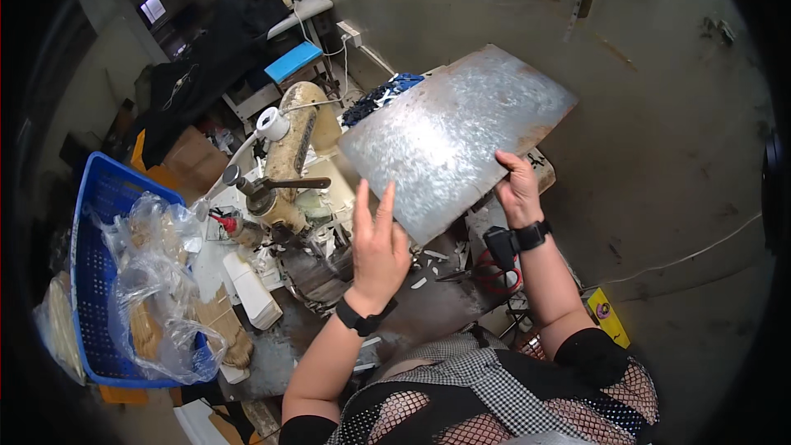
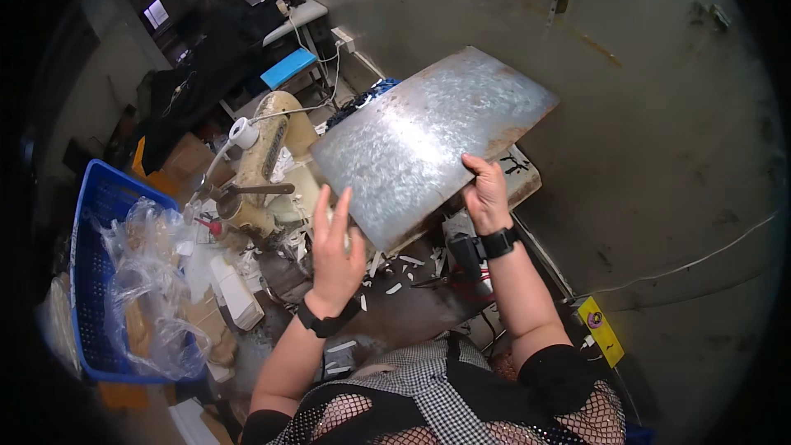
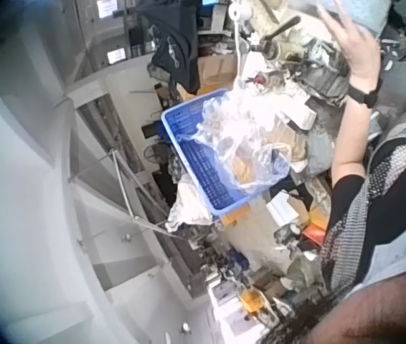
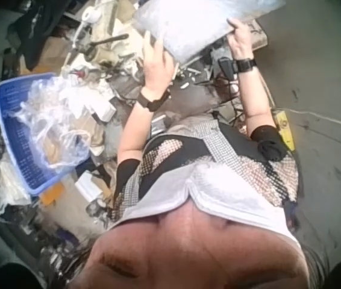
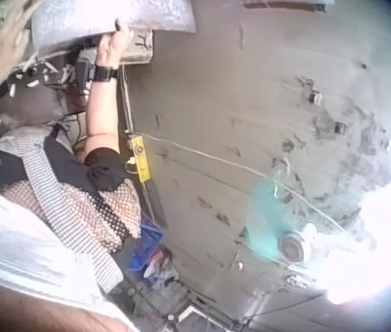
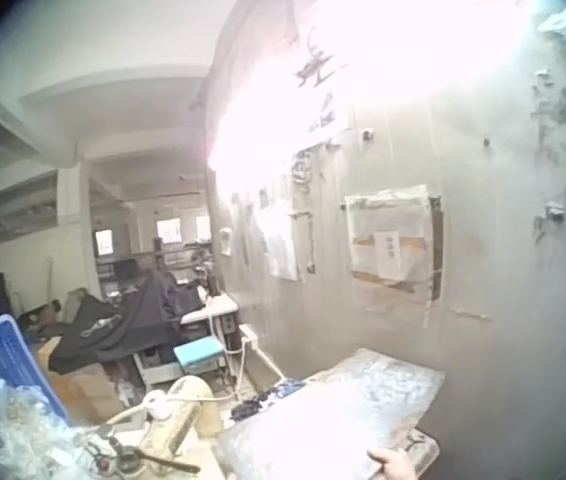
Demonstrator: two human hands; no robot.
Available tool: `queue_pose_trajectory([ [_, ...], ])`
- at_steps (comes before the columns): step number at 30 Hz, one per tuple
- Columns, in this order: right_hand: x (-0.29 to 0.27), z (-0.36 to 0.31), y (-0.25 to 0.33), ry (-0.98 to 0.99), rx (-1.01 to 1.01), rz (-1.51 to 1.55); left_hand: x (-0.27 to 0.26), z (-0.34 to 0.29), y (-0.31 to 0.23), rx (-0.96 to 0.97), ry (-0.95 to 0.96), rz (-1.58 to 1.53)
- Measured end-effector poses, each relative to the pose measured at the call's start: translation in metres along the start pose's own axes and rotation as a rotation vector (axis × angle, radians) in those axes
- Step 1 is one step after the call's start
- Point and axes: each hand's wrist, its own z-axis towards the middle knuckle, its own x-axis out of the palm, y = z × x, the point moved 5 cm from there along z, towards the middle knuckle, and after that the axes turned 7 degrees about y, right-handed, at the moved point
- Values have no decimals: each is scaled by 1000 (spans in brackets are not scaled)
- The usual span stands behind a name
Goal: Using a machine to bevel or trim the edges of shoe insole components and then counting/stacking them.
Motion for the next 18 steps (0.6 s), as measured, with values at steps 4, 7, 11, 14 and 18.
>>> queue_pose_trajectory([
  [4, -11, 19, -32, -71, -16, 80, 22, -10, 14, -33, 170, 29],
  [7, -35, 37, -48, -99, -16, 100, 34, -6, 24, -52, 230, 74],
  [11, -40, 43, -49, -55, 16, 145, 52, 2, 35, -61, 304, 214],
  [14, -49, 64, -66, -56, 17, 84, 63, 4, 44, -64, 330, 333],
  [18, -31, 54, -66, -155, 17, -63, 66, 8, 52, -59, 334, 483],
])
